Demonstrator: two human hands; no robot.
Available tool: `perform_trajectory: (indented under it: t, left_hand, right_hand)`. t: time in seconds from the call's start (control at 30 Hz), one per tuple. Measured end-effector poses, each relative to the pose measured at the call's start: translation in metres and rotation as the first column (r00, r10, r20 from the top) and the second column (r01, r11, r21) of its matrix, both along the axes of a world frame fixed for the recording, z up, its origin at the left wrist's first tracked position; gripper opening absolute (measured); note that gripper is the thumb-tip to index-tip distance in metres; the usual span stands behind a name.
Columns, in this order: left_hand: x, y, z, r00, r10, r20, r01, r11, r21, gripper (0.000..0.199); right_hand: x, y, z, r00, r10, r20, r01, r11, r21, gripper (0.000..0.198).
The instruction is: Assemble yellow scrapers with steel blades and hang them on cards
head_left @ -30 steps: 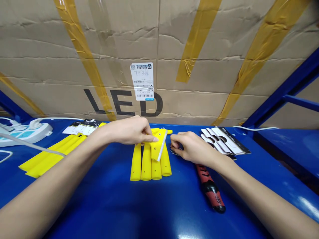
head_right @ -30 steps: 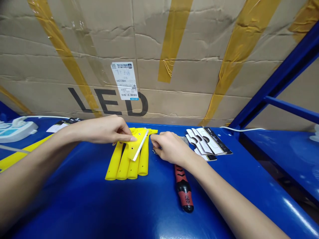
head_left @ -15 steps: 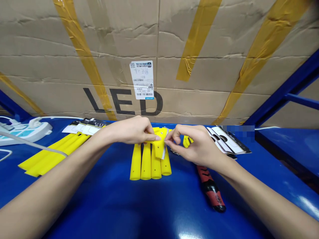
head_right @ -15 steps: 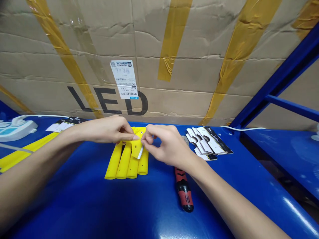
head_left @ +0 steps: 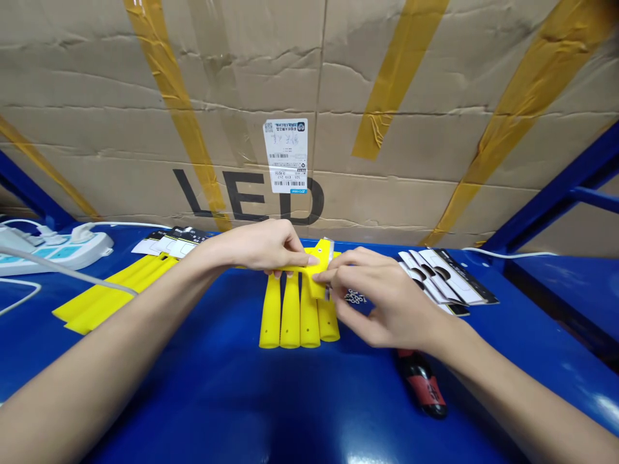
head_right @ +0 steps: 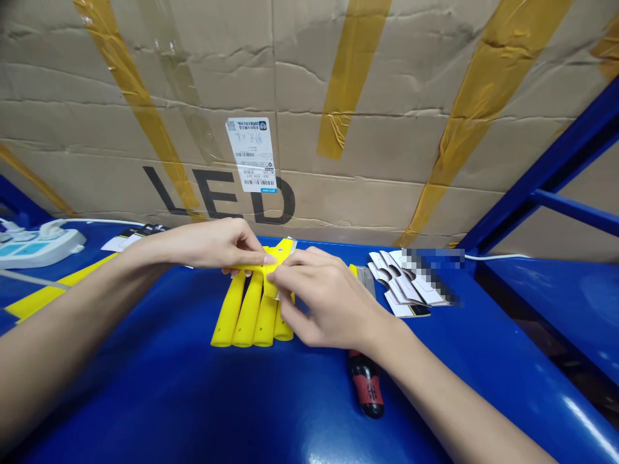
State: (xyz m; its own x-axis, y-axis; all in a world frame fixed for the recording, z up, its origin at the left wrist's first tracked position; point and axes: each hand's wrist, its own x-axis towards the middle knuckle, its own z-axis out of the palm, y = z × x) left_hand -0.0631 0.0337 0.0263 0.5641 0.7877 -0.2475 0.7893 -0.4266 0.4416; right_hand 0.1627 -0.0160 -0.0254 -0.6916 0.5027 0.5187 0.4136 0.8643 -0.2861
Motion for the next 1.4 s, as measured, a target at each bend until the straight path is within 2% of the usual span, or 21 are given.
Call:
perform_trajectory:
  t: [0.07, 0.1, 0.17, 0.2, 0.23, 0.3, 0.37, 0.43, 0.5, 0.57, 0.67, 0.73, 0.8, 0.87, 0.97, 1.07, 1.2, 1.3, 1.33, 1.37, 1.4]
  left_hand:
    - [0.000, 0.001, 0.000, 1.000, 0.000, 0.013, -0.001, 1.000, 0.018, 0.051]
    - [0.001, 0.000, 0.000, 1.000, 0.004, 0.017, -0.004, 0.999, 0.032, 0.049]
    - [0.003, -0.001, 0.000, 1.000, 0.005, 0.019, -0.007, 0.998, 0.066, 0.047]
    - [0.005, -0.002, 0.001, 1.000, -0.001, 0.020, 0.000, 0.997, 0.076, 0.046]
    - [0.006, -0.003, 0.002, 1.000, -0.011, 0.025, 0.009, 0.997, 0.077, 0.046]
    - [0.009, -0.006, 0.003, 0.999, -0.030, 0.042, 0.027, 0.998, 0.058, 0.048]
    - [0.012, -0.008, 0.003, 0.998, -0.041, 0.055, 0.040, 0.999, 0.027, 0.048]
    - [0.015, -0.009, 0.003, 0.997, -0.062, 0.052, 0.061, 0.998, 0.022, 0.045]
    - [0.016, -0.011, 0.000, 0.995, -0.076, 0.060, 0.071, 0.994, 0.082, 0.040]
    - [0.015, -0.013, -0.005, 0.991, -0.089, 0.098, 0.067, 0.975, 0.213, 0.039]
    - [0.009, -0.018, -0.015, 0.966, -0.238, 0.104, 0.168, 0.876, 0.453, 0.036]
    - [0.003, -0.022, -0.021, 0.939, -0.344, -0.015, 0.309, 0.823, 0.477, 0.034]
    - [-0.001, -0.027, -0.024, 0.920, -0.370, -0.130, 0.387, 0.803, 0.453, 0.063]
    - [-0.003, -0.030, -0.024, 0.913, -0.377, -0.153, 0.405, 0.803, 0.438, 0.084]
    - [-0.001, -0.031, -0.024, 0.912, -0.399, -0.098, 0.400, 0.806, 0.436, 0.090]
    - [0.000, -0.029, -0.025, 0.903, -0.427, -0.048, 0.404, 0.807, 0.431, 0.087]
    - [-0.001, -0.029, -0.029, 0.904, -0.428, 0.003, 0.395, 0.836, 0.381, 0.077]
    - [0.000, -0.029, -0.030, 0.898, -0.365, 0.247, 0.277, 0.903, 0.329, 0.051]
    - [0.000, -0.029, -0.029, 0.878, -0.299, 0.373, 0.215, 0.944, 0.251, 0.041]
    - [0.000, -0.028, -0.029, 0.844, -0.205, 0.496, 0.168, 0.979, 0.119, 0.034]
    - [0.000, -0.027, -0.029, 0.795, -0.090, 0.600, 0.149, 0.988, -0.049, 0.031]
  right_hand:
    - [0.001, 0.003, 0.000, 0.983, -0.084, -0.164, 0.059, 0.986, -0.156, 0.010]
    - [0.003, 0.005, 0.000, 0.951, -0.175, -0.257, 0.117, 0.967, -0.227, 0.012]
    - [0.005, 0.013, 0.000, 0.837, -0.393, -0.380, 0.244, 0.890, -0.384, 0.021]
    - [0.007, 0.017, 0.000, 0.791, -0.487, -0.370, 0.288, 0.831, -0.477, 0.025]
    - [0.008, 0.021, 0.000, 0.793, -0.523, -0.313, 0.267, 0.759, -0.594, 0.027]
    - [0.009, 0.026, -0.002, 0.850, -0.471, -0.235, 0.093, 0.574, -0.813, 0.027]
    - [0.008, 0.028, -0.004, 0.879, -0.394, -0.269, -0.089, 0.420, -0.903, 0.031]
    - [0.007, 0.028, -0.006, 0.866, -0.392, -0.312, -0.172, 0.353, -0.920, 0.032]
    - [0.007, 0.028, -0.006, 0.841, -0.435, -0.321, -0.172, 0.348, -0.922, 0.031]
    - [0.009, 0.028, -0.005, 0.822, -0.467, -0.325, -0.159, 0.360, -0.919, 0.030]
    - [0.015, 0.031, -0.003, 0.820, -0.461, -0.339, -0.156, 0.389, -0.908, 0.027]
    - [0.019, 0.032, -0.002, 0.840, -0.424, -0.340, -0.160, 0.405, -0.900, 0.025]
    - [0.022, 0.033, -0.001, 0.861, -0.386, -0.332, -0.160, 0.415, -0.896, 0.024]
    - [0.024, 0.034, -0.001, 0.873, -0.366, -0.322, -0.153, 0.422, -0.894, 0.024]
    - [0.025, 0.035, -0.001, 0.879, -0.352, -0.322, -0.155, 0.429, -0.890, 0.024]
    - [0.025, 0.035, -0.001, 0.875, -0.350, -0.333, -0.175, 0.413, -0.894, 0.026]
    - [0.025, 0.035, 0.001, 0.865, -0.370, -0.338, -0.204, 0.356, -0.912, 0.031]
    - [0.029, 0.038, 0.005, 0.839, -0.421, -0.344, -0.219, 0.317, -0.923, 0.035]
    - [0.032, 0.040, 0.006, 0.815, -0.464, -0.347, -0.212, 0.319, -0.924, 0.037]
    - [0.035, 0.042, 0.008, 0.781, -0.516, -0.351, -0.197, 0.330, -0.923, 0.039]
    - [0.038, 0.044, 0.009, 0.741, -0.568, -0.358, -0.171, 0.356, -0.919, 0.040]
